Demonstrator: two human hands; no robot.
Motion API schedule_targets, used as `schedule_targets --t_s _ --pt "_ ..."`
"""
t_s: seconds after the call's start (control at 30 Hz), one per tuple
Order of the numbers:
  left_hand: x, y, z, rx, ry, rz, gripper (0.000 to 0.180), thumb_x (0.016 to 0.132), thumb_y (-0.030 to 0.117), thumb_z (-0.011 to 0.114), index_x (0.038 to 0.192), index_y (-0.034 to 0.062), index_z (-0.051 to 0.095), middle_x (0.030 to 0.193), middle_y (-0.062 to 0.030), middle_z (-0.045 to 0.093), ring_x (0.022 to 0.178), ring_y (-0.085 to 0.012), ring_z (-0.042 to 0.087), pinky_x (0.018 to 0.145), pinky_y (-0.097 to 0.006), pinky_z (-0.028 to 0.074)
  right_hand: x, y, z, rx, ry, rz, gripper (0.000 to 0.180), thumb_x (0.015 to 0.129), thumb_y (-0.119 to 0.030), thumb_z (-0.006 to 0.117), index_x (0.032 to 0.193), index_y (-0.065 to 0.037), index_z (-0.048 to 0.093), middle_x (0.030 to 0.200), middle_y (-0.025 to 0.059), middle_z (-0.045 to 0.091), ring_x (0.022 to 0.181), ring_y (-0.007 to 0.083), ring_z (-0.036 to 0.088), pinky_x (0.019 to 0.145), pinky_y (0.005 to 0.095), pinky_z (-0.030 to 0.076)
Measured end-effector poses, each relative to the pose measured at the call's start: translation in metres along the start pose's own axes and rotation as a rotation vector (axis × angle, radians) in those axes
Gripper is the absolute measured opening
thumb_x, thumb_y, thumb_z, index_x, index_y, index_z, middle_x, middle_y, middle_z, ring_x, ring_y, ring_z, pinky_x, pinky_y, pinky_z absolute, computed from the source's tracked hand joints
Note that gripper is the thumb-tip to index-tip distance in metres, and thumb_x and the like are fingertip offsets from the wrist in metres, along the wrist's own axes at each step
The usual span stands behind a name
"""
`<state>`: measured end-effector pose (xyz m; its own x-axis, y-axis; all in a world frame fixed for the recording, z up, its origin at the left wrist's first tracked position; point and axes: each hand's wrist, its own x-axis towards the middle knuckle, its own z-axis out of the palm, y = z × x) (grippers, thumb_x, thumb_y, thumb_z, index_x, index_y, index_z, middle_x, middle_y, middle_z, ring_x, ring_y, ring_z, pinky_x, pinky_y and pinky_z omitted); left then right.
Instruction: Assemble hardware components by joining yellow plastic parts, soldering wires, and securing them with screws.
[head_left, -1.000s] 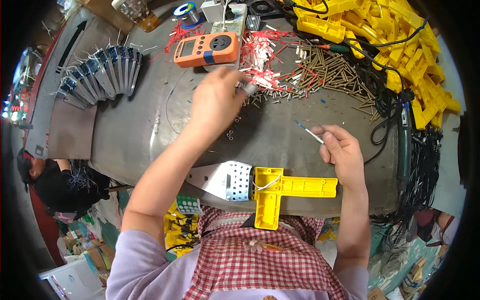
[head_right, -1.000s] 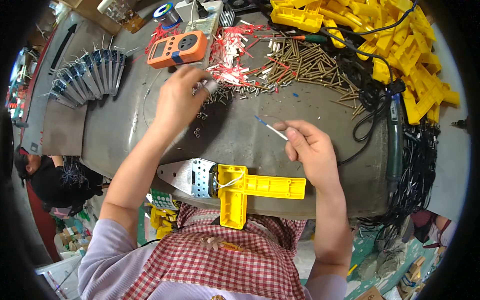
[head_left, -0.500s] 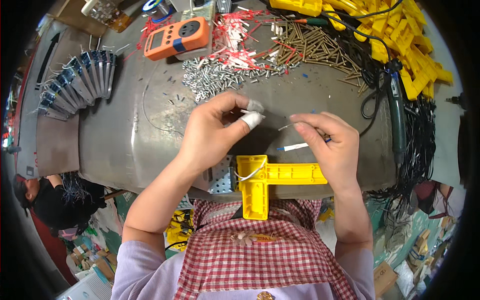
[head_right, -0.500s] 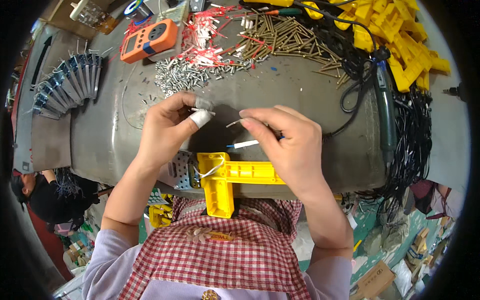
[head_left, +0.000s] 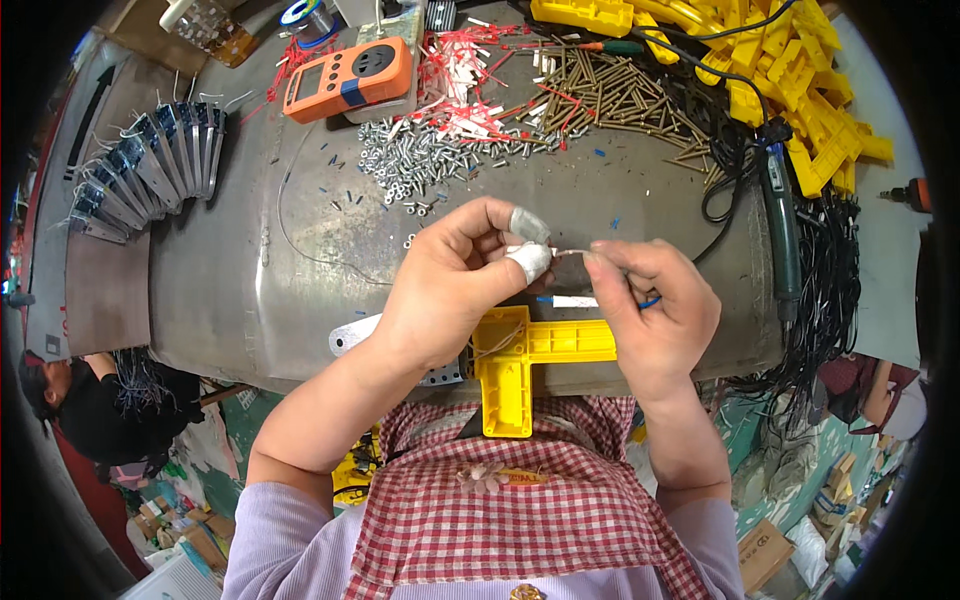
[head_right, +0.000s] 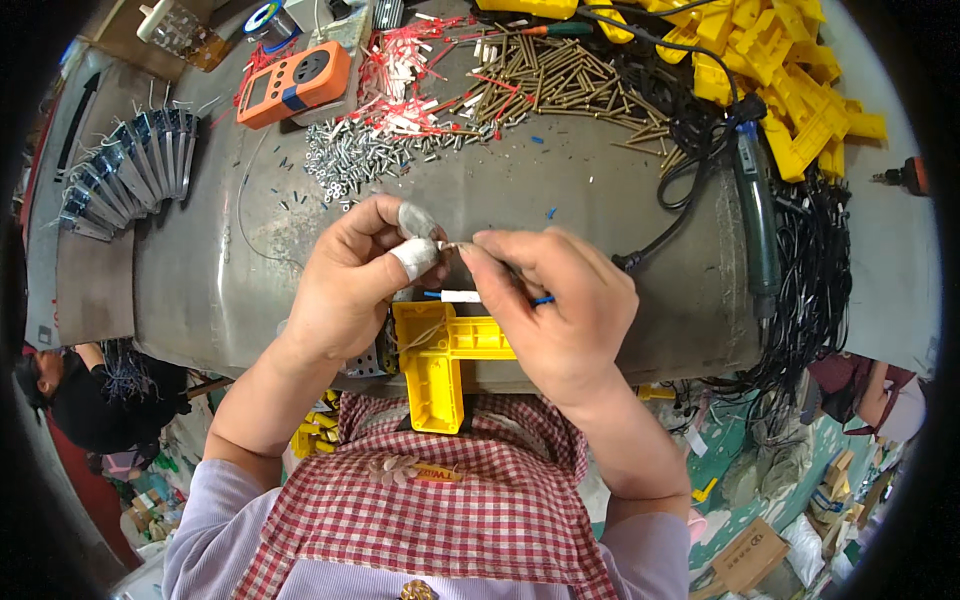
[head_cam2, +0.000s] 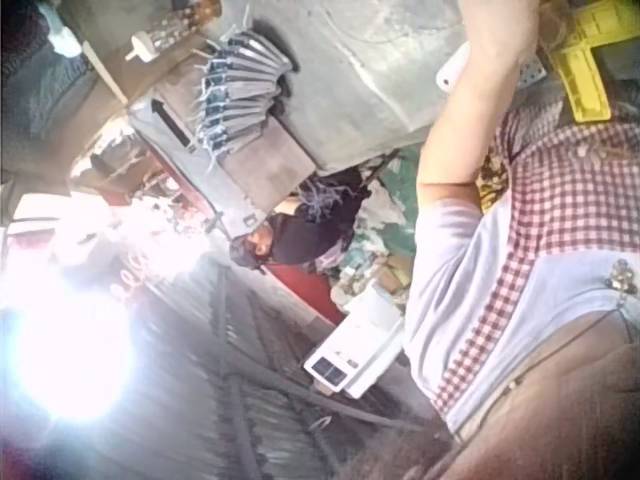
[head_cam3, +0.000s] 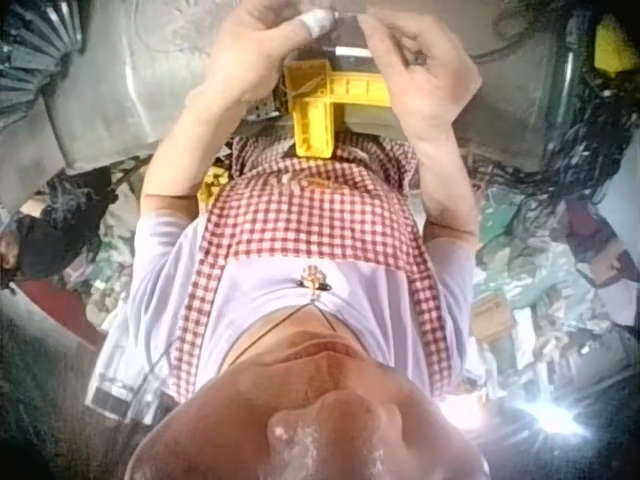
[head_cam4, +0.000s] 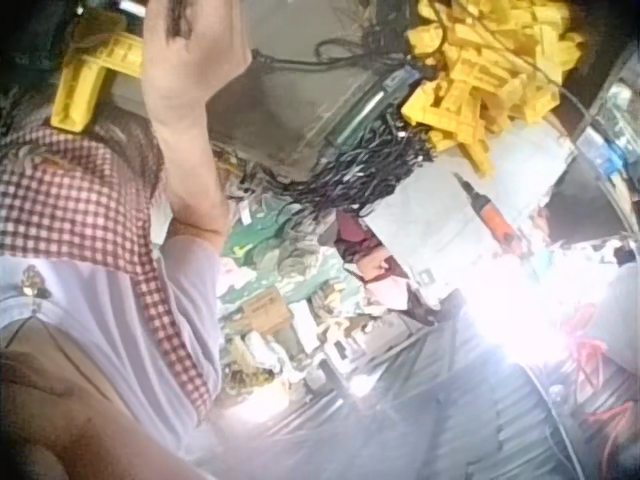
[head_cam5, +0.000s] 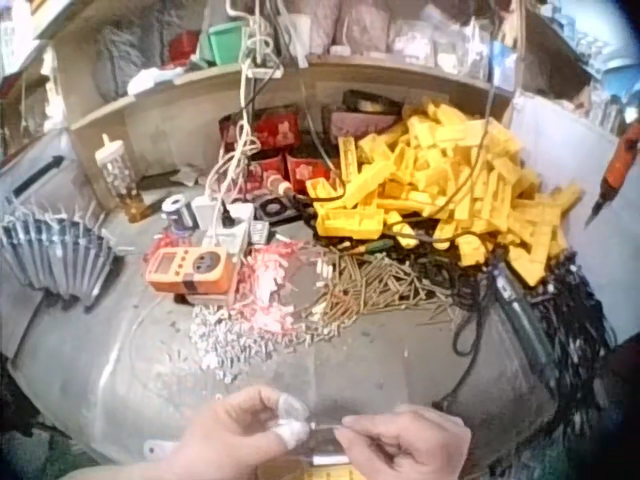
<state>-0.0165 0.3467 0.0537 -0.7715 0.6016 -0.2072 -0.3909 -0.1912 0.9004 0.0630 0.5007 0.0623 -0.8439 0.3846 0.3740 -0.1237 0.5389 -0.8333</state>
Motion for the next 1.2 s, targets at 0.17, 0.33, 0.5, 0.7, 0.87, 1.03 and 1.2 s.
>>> schedule_targets --t_s 0.17,0.33,0.5,0.7,0.87,1.03,1.2 --pt "-0.002 -0.002 0.001 -0.148 -0.034 -0.022 0.014 0.085 0.001 0.062 0.096 0.0045 0.055 0.092 -0.0050 0.063 0.085 -0.0133 0.060 0.078 -0.028 0.049 0.000 0.006 0.002 -0.072 -0.008 -0.143 0.015 0.069 -0.007 0.077 0.081 -0.007 0.067 0.064 0.0034 0.061 0.050 0.0119 0.054 0.047 0.0247 0.041" --pt "-0.007 0.003 -0.002 0.358 0.003 0.199 0.018 0.084 0.003 0.063 0.100 0.0015 0.056 0.093 -0.0055 0.064 0.088 -0.0123 0.061 0.080 -0.028 0.049 0.007 -0.001 -0.008 0.096 -0.247 0.112 0.016 0.082 -0.010 0.065 0.098 -0.007 0.067 0.068 0.0051 0.062 0.060 0.0145 0.059 0.059 0.0261 0.047" --pt "-0.003 0.014 0.005 0.753 -0.104 0.265 0.032 0.075 0.003 0.072 0.103 0.0000 0.058 0.098 -0.0073 0.064 0.090 -0.0143 0.062 0.076 -0.028 0.052 0.011 0.007 -0.011 0.135 -0.363 0.227 0.029 0.088 -0.011 0.058 0.117 -0.007 0.057 0.082 0.0115 0.065 0.073 0.0155 0.063 0.068 0.0269 0.049" --pt "0.001 0.019 -0.003 0.997 -0.070 0.417 0.020 0.070 -0.001 0.070 0.087 0.0023 0.059 0.084 -0.0107 0.061 0.082 -0.0251 0.063 0.070 -0.033 0.050 0.022 0.026 -0.021 0.088 -0.583 0.101 0.034 0.083 -0.013 0.064 0.114 -0.001 0.054 0.084 0.0140 0.067 0.081 0.0252 0.067 0.071 0.0330 0.050" --pt "0.010 0.009 -0.001 1.139 -0.293 0.627 0.020 0.069 0.002 0.068 0.087 0.0020 0.060 0.084 -0.0125 0.061 0.081 -0.0318 0.060 0.071 -0.037 0.049 0.025 0.021 -0.026 0.109 -0.728 0.158 0.035 0.081 -0.008 0.064 0.115 -0.001 0.055 0.086 0.0163 0.067 0.078 0.0261 0.067 0.071 0.0315 0.050" --pt "0.005 0.014 -0.012 1.325 -0.160 0.532 0.018 0.072 0.003 0.064 0.089 0.0030 0.060 0.080 -0.0129 0.058 0.074 -0.0319 0.058 0.064 -0.040 0.048 0.022 0.006 -0.025 -0.018 -0.675 0.111 0.039 0.080 -0.009 0.065 0.118 -0.003 0.056 0.090 0.0155 0.064 0.078 0.0283 0.064 0.069 0.0341 0.050" --pt "-0.010 0.038 -0.016 1.111 -0.343 0.411 0.009 0.078 0.007 0.063 0.075 0.0007 0.057 0.069 -0.0108 0.050 0.065 -0.0273 0.052 0.059 -0.037 0.042 0.012 -0.002 -0.015 -0.180 -0.552 -0.293 0.021 0.078 -0.012 0.066 0.097 -0.005 0.061 0.079 0.0111 0.058 0.070 0.0305 0.059 0.062 0.0383 0.048"
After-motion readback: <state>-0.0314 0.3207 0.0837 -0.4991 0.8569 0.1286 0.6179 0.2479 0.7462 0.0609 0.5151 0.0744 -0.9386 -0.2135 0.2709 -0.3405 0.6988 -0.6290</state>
